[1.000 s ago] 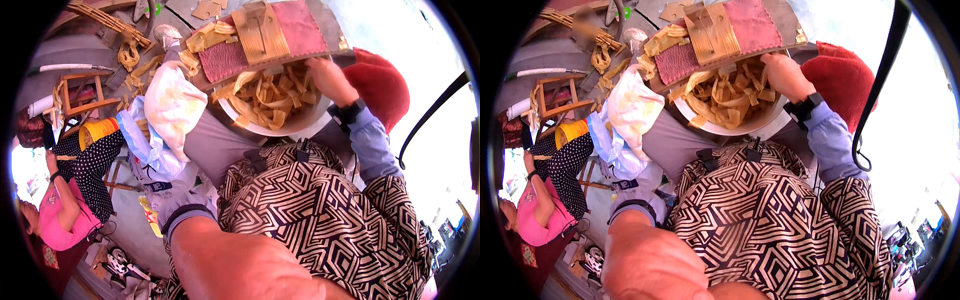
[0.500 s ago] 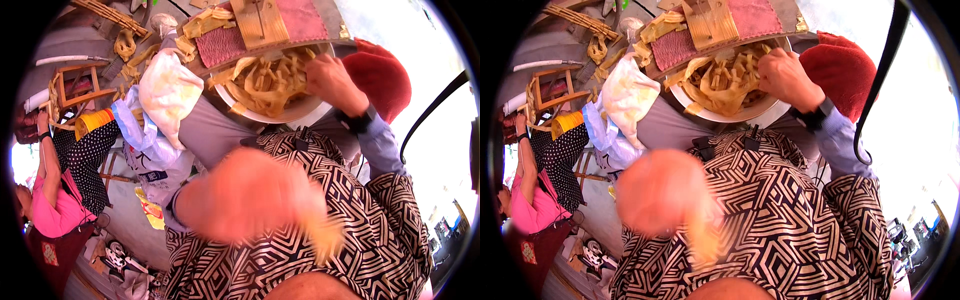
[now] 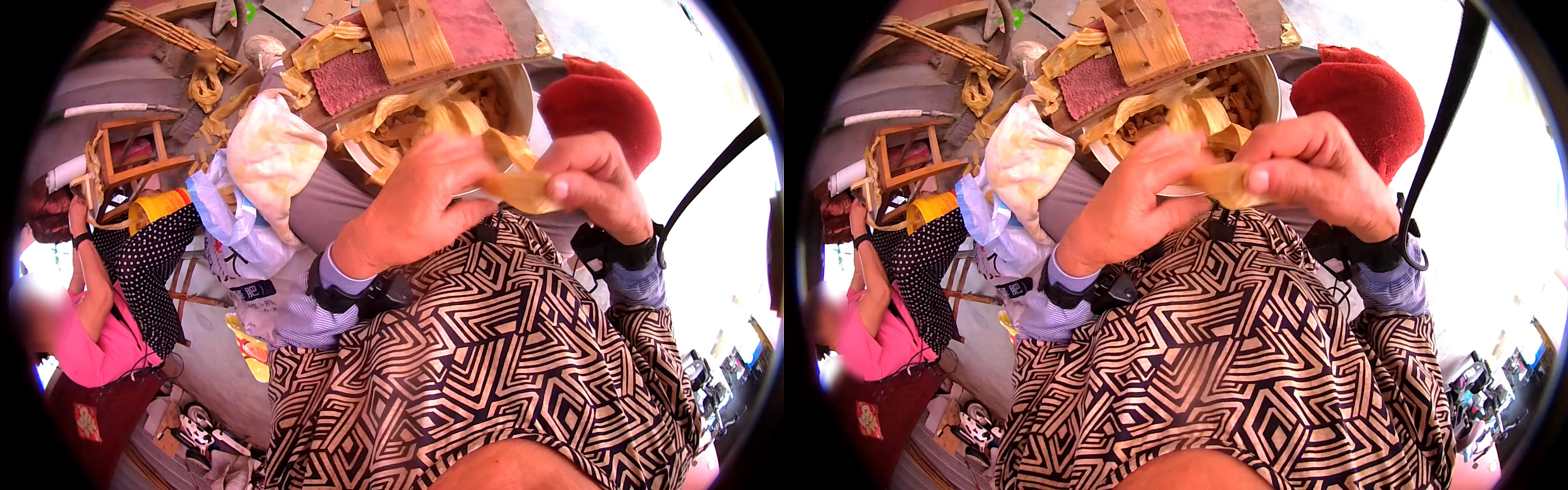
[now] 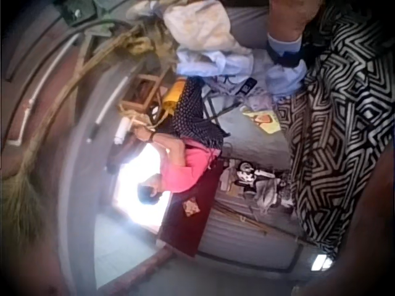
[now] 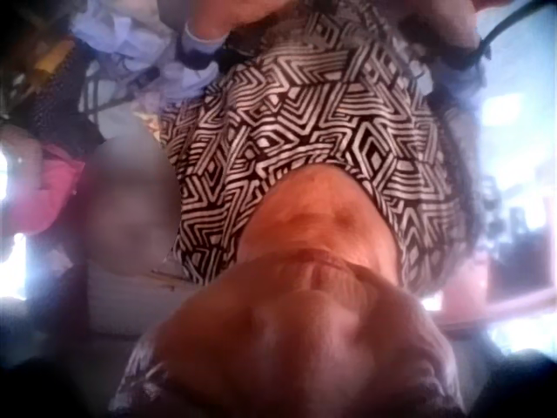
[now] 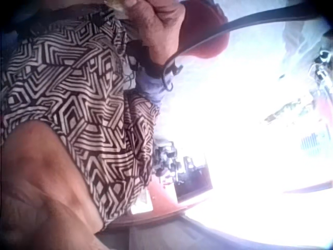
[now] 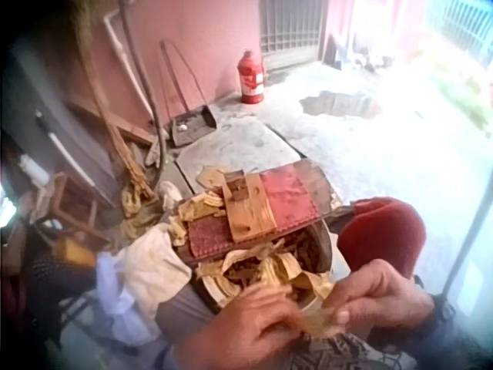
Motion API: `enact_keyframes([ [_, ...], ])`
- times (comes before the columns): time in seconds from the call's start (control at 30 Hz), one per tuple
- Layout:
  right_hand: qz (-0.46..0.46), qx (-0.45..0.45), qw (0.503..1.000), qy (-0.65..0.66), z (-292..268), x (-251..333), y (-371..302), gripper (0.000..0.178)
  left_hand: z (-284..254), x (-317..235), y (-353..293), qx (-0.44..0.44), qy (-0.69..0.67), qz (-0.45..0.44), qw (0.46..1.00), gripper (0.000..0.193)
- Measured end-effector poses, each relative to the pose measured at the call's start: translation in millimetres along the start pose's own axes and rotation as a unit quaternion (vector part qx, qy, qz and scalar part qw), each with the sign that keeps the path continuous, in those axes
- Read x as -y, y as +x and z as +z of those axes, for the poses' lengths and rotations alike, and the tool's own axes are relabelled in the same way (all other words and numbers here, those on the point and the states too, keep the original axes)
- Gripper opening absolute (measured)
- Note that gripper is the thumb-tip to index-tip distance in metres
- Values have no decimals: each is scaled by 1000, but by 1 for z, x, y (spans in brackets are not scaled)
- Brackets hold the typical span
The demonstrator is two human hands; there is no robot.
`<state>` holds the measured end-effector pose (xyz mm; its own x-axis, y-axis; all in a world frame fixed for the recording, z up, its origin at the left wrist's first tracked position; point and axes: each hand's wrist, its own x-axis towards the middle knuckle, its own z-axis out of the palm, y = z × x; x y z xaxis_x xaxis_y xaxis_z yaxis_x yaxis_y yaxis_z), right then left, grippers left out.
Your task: The person is weaving and tying thin strips of bamboo together by hand, picking them from a bowl and adding them to a growing bundle.
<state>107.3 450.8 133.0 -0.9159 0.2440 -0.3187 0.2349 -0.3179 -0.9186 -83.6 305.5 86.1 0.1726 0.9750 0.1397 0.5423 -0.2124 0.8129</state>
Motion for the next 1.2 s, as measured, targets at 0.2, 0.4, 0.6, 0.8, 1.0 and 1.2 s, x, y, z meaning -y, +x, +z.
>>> enact_keyframes([
  [0.2,-137,-200,945,-220,-29,-21,24,18,-53,-36,-38,58,-379,-311,870,14],
  [0.4,-227,-178,900,-326,-33,-9,32,24,-86,-46,-86,-148,-480,-128,855,24],
  [0.6,-296,-100,885,-344,18,-6,45,46,-74,-55,-48,-282,-703,-11,653,22],
  [0.8,-252,158,889,-348,79,-37,72,22,-81,-72,-23,-229,-716,41,658,19],
  [1.0,86,15,902,-423,-9,1,-23,13,-109,-15,-139,-461,-428,-195,753,13],
  [1.2,50,-50,879,-472,-26,-26,-72,10,-60,23,-163,-445,-233,-425,753,11],
])
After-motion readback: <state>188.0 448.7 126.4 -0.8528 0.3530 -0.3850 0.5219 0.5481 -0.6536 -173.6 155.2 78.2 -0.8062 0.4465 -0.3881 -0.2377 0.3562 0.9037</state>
